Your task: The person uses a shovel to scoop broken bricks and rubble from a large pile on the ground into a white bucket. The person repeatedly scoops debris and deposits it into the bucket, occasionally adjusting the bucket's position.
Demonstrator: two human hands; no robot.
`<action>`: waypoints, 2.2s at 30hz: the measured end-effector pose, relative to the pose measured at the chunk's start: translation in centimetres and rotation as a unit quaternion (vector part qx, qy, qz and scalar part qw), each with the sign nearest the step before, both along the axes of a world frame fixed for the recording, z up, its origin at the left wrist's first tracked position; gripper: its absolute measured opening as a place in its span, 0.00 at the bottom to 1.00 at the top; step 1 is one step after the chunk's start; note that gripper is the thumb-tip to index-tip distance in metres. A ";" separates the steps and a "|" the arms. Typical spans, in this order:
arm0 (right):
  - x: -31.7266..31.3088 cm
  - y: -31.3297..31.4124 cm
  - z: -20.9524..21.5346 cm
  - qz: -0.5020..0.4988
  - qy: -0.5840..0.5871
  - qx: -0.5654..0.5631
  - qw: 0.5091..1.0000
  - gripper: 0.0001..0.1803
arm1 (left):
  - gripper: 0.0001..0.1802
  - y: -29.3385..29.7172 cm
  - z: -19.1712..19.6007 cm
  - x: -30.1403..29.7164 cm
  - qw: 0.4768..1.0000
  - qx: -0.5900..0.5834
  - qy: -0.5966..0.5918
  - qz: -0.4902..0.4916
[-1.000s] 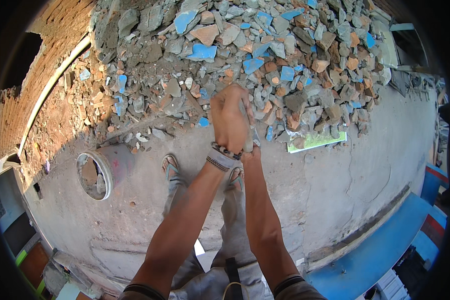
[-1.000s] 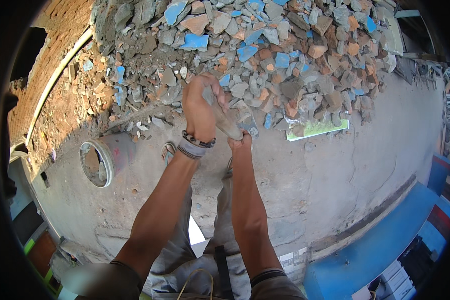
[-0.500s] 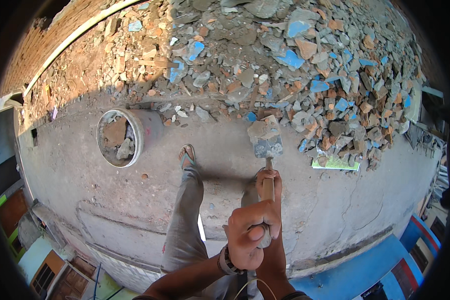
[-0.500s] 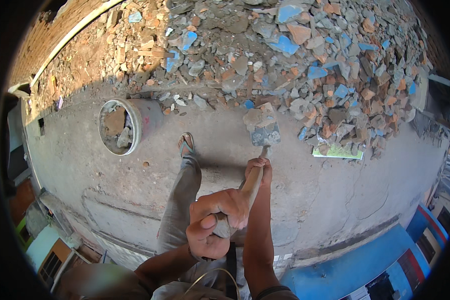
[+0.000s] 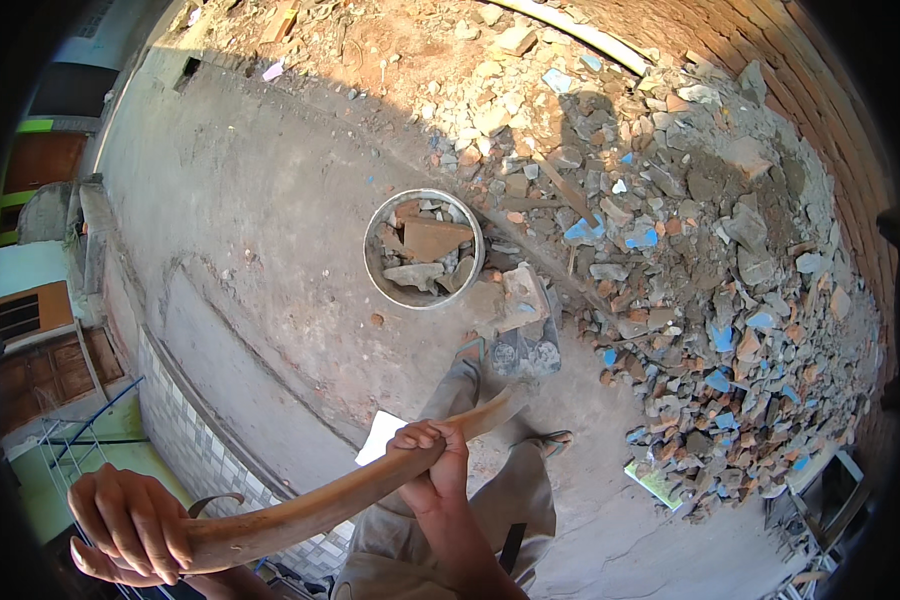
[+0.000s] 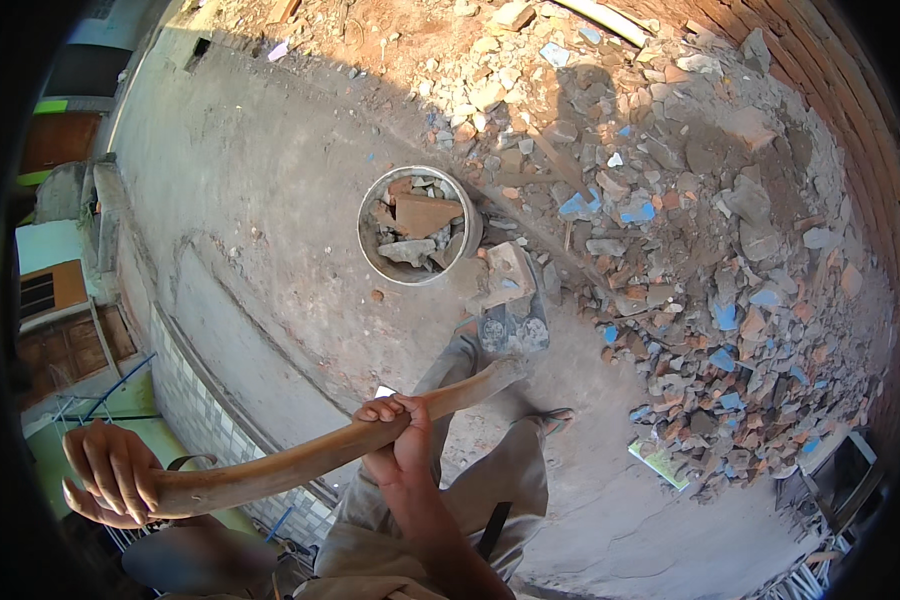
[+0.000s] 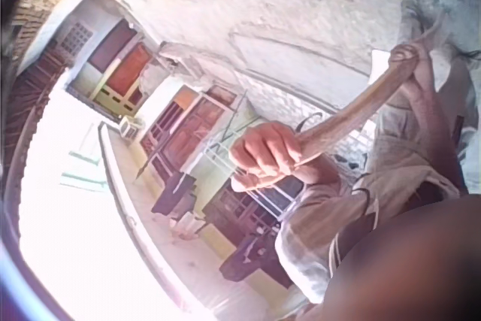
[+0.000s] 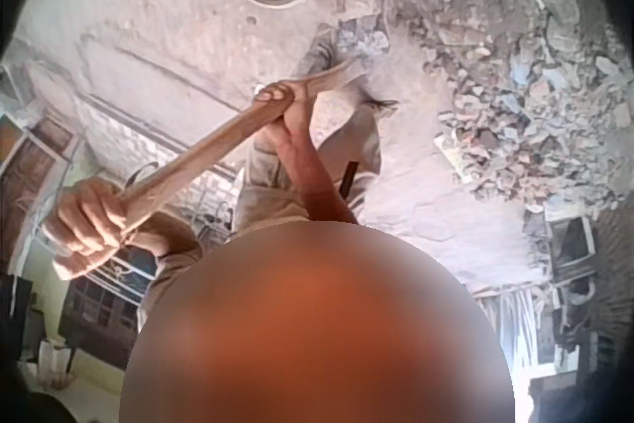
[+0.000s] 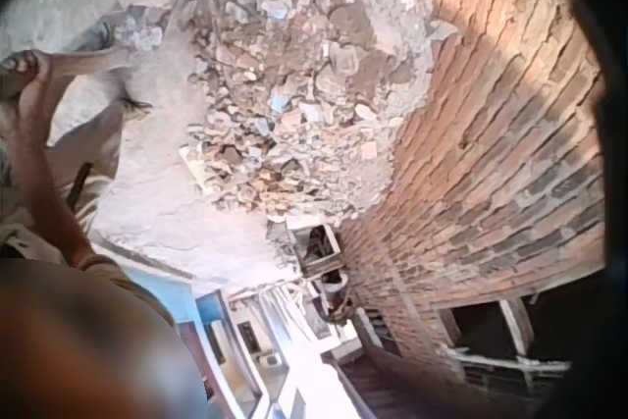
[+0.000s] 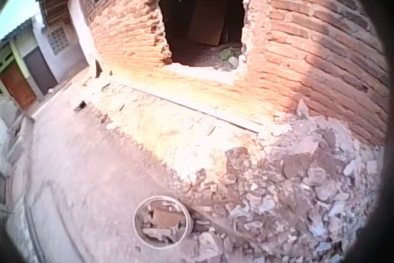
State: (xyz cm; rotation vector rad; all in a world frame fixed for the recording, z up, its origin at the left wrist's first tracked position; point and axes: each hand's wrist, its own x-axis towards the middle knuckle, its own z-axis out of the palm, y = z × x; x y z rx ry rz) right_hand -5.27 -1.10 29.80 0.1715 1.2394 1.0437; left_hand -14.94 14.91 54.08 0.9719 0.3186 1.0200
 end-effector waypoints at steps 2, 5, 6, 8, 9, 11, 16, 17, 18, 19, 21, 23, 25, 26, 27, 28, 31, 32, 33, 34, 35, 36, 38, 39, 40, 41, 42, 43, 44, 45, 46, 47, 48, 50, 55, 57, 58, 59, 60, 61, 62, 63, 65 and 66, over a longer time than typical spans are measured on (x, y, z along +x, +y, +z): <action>-0.2 2.9 0.5 0.016 0.005 0.026 1.000 0.10 | 0.11 2.9 1.1 -2.3 1.000 0.005 -0.023 -0.019; 1.1 3.8 -0.2 -0.056 -0.003 0.071 0.996 0.10 | 0.09 4.3 0.6 -2.2 0.998 -0.058 -0.022 -0.004; 2.0 3.0 -0.9 -0.069 -0.008 0.065 0.995 0.10 | 0.10 4.4 -0.4 -1.2 0.990 -0.086 0.002 -0.110; 3.9 0.1 -2.2 -0.080 -0.027 0.022 0.996 0.09 | 0.17 4.4 -3.5 1.3 0.981 -0.119 -0.045 -0.149; 4.9 -1.4 -3.2 -0.091 -0.039 0.001 0.995 0.08 | 0.16 3.8 -5.9 2.7 0.981 -0.134 -0.039 -0.132; 6.7 -5.8 -5.5 -0.105 -0.078 -0.062 0.989 0.09 | 0.16 2.1 -10.7 5.5 0.962 -0.186 -0.014 -0.197; 8.9 -24.8 -11.9 -0.141 -0.096 -0.217 0.961 0.10 | 0.19 -12.7 -18.2 7.8 0.831 -0.306 0.120 -0.449; 8.6 -29.7 -12.9 -0.115 -0.115 -0.238 0.958 0.09 | 0.23 -15.7 -19.2 7.3 0.783 -0.306 0.195 -0.505; 8.2 -34.5 -13.8 -0.099 -0.087 -0.254 0.958 0.09 | 0.25 -18.1 -20.1 6.3 0.792 -0.164 0.296 -0.508; 7.8 -39.2 -14.7 0.009 -0.135 -0.344 0.929 0.08 | 0.27 -20.3 -21.5 5.3 0.779 -0.012 0.392 -0.488; 6.9 -48.7 -15.4 0.088 -0.114 -0.308 0.941 0.06 | 0.28 -23.2 -24.6 2.3 0.678 0.227 0.550 -0.432; 6.4 -56.8 -16.2 0.083 -0.045 -0.288 0.953 0.05 | 0.25 -22.8 -27.1 -3.2 0.583 0.263 0.652 -0.408; 6.2 -63.9 -16.4 0.118 -0.052 -0.266 0.955 0.04 | 0.20 -22.4 -29.3 -9.2 0.679 0.114 0.650 -0.321; 5.3 -66.5 -16.5 0.117 -0.022 -0.296 0.948 0.04 | 0.20 -22.6 -29.9 -12.4 0.737 -0.071 0.630 -0.234; 4.5 -68.3 -16.7 0.182 -0.070 -0.282 0.939 0.04 | 0.22 -22.4 -29.9 -15.8 0.694 -0.166 0.680 -0.168; 3.5 -70.1 -16.5 0.239 -0.096 -0.294 0.920 0.05 | 0.25 -22.3 -29.6 -19.0 0.659 -0.188 0.714 -0.141; 0.5 -73.1 -16.1 0.436 -0.195 -0.310 0.822 0.06 | 0.28 -23.7 -27.9 -27.3 0.634 -0.162 0.750 -0.101; -0.6 -73.1 -16.0 0.428 -0.179 -0.304 0.832 0.07 | 0.26 -24.7 -27.3 -29.3 0.630 -0.143 0.759 -0.079; -2.0 -73.1 -15.7 0.412 -0.158 -0.317 0.839 0.07 | 0.27 -26.1 -26.7 -31.0 0.634 -0.158 0.754 -0.066; -3.7 -73.1 -15.2 0.452 -0.186 -0.331 0.807 0.06 | 0.27 -27.6 -26.3 -32.0 0.631 -0.167 0.756 -0.058; -5.0 -72.9 -14.7 0.492 -0.201 -0.362 0.766 0.06 | 0.28 -28.7 -26.0 -32.4 0.614 -0.176 0.768 -0.051; -6.2 -72.8 -14.0 0.527 -0.217 -0.391 0.723 0.06 | 0.28 -30.0 -25.9 -32.4 0.618 -0.194 0.758 -0.077; -8.0 -72.8 -12.8 0.585 -0.255 -0.428 0.641 0.09 | 0.28 -32.3 -25.8 -31.0 0.579 -0.216 0.772 -0.150; -8.9 -73.0 -12.0 0.595 -0.247 -0.446 0.621 0.10 | 0.28 -33.4 -25.7 -29.9 0.575 -0.194 0.772 -0.191; -9.4 -73.2 -11.4 0.593 -0.261 -0.447 0.617 0.10 | 0.27 -34.1 -25.4 -28.5 0.573 -0.148 0.766 -0.251; -9.8 -73.5 -10.7 0.594 -0.259 -0.460 0.607 0.11 | 0.25 -34.7 -25.2 -26.9 0.585 -0.101 0.755 -0.277; -10.1 -73.9 -10.1 0.600 -0.255 -0.457 0.605 0.12 | 0.24 -34.9 -24.9 -25.4 0.599 -0.066 0.738 -0.304; -10.3 -74.4 -9.5 0.615 -0.266 -0.453 0.588 0.14 | 0.22 -35.1 -24.6 -23.7 0.628 -0.070 0.712 -0.308; -10.4 -74.8 -9.0 0.615 -0.277 -0.458 0.579 0.15 | 0.20 -35.1 -24.2 -22.2 0.653 -0.083 0.687 -0.310; -10.7 -75.3 -8.6 0.597 -0.300 -0.485 0.564 0.18 | 0.18 -34.9 -23.9 -21.0 0.678 -0.073 0.665 -0.304; -10.6 -75.6 -8.3 0.620 -0.314 -0.496 0.520 0.19 | 0.18 -34.6 -23.6 -19.8 0.695 -0.062 0.649 -0.302; -10.8 -75.8 -7.9 0.612 -0.319 -0.516 0.507 0.19 | 0.18 -34.2 -23.3 -19.0 0.713 -0.047 0.628 -0.308; -11.0 -75.8 -7.5 0.622 -0.313 -0.539 0.474 0.20 | 0.18 -33.7 -23.2 -18.4 0.715 -0.044 0.629 -0.301; -11.8 -75.5 -6.8 0.583 -0.292 -0.613 0.446 0.22 | 0.20 -32.8 -23.4 -18.2 0.727 -0.022 0.619 -0.297; -16.1 -72.5 -4.1 0.434 -0.287 -0.762 0.385 0.26 | 0.22 -30.8 -26.1 -23.4 0.715 -0.069 0.632 -0.290; -18.2 -71.2 -2.9 0.363 -0.261 -0.754 0.481 0.24 | 0.22 -30.6 -27.5 -27.0 0.687 -0.101 0.664 -0.277; -19.4 -71.0 -2.3 0.358 -0.261 -0.720 0.534 0.24 | 0.21 -30.7 -28.0 -29.0 0.681 -0.115 0.670 -0.272; -20.8 -70.7 -1.7 0.348 -0.263 -0.679 0.590 0.25 | 0.23 -31.0 -28.4 -30.8 0.676 -0.125 0.670 -0.278; -22.5 -70.3 -1.5 0.339 -0.264 -0.634 0.643 0.25 | 0.24 -31.3 -28.6 -32.8 0.662 -0.135 0.683 -0.279; -24.7 -70.6 -1.1 0.328 -0.293 -0.581 0.685 0.22 | 0.26 -31.8 -28.6 -34.5 0.634 -0.144 0.711 -0.267; -26.9 -70.7 -0.7 0.325 -0.311 -0.531 0.718 0.19 | 0.27 -32.6 -28.2 -36.3 0.632 -0.135 0.713 -0.273; -29.2 -70.8 -0.6 0.335 -0.323 -0.512 0.722 0.18 | 0.28 -33.4 -27.6 -37.8 0.634 -0.144 0.697 -0.304; -34.1 -71.1 -0.4 0.376 -0.329 -0.495 0.711 0.17 | 0.29 -35.2 -25.6 -40.7 0.612 -0.160 0.693 -0.345; -36.4 -71.5 -0.3 0.415 -0.336 -0.479 0.696 0.17 | 0.30 -36.0 -24.3 -42.1 0.567 -0.135 0.709 -0.396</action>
